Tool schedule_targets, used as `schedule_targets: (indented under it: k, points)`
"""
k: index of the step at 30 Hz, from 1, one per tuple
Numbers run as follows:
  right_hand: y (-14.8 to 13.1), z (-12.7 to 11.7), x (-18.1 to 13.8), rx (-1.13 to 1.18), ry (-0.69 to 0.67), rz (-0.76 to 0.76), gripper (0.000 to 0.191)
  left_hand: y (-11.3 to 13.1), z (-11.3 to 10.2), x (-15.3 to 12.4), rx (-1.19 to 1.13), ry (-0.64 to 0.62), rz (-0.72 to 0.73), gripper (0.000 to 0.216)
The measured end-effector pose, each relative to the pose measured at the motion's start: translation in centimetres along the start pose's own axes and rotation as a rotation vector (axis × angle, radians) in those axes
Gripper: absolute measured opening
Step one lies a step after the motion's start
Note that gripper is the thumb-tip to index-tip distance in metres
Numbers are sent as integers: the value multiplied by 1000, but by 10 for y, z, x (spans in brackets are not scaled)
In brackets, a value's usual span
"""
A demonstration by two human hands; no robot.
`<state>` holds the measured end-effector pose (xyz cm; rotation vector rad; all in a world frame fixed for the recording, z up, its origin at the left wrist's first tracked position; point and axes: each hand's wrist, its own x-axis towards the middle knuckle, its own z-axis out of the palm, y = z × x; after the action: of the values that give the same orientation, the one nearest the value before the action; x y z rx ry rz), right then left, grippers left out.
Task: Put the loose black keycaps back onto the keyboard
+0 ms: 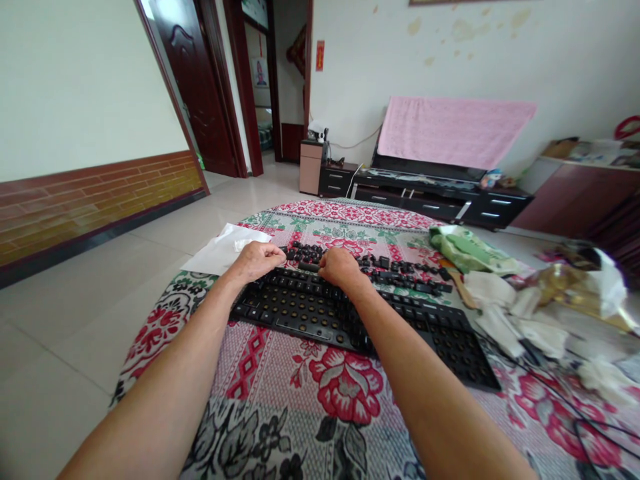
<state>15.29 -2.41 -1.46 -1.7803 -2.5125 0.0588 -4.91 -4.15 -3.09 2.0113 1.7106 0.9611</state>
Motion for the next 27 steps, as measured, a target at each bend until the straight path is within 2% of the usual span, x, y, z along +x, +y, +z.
schedule_targets:
  k: [10, 16, 19, 22, 24, 27]
  points:
    - [-4, -2, -6, -38, -6, 31, 25, -2, 1, -1, -19, 0, 24, 20]
    - [0, -16, -19, 28, 92, -26, 23, 4, -2, -3, -107, -42, 46, 22]
    - [3, -23, -31, 144, 155, -133, 22, 18, -6, -6, -247, -125, 41, 25]
    - [4, -24, -46, 240, 218, -233, 19, 36, -9, -11, -389, -270, 31, 30]
    - [4, -22, -57, 310, 231, -236, 20, 47, -9, -15, -447, -352, 47, 30]
    - [4, -18, -75, 413, 226, -224, 22, 57, -5, -21, -475, -406, 62, 24]
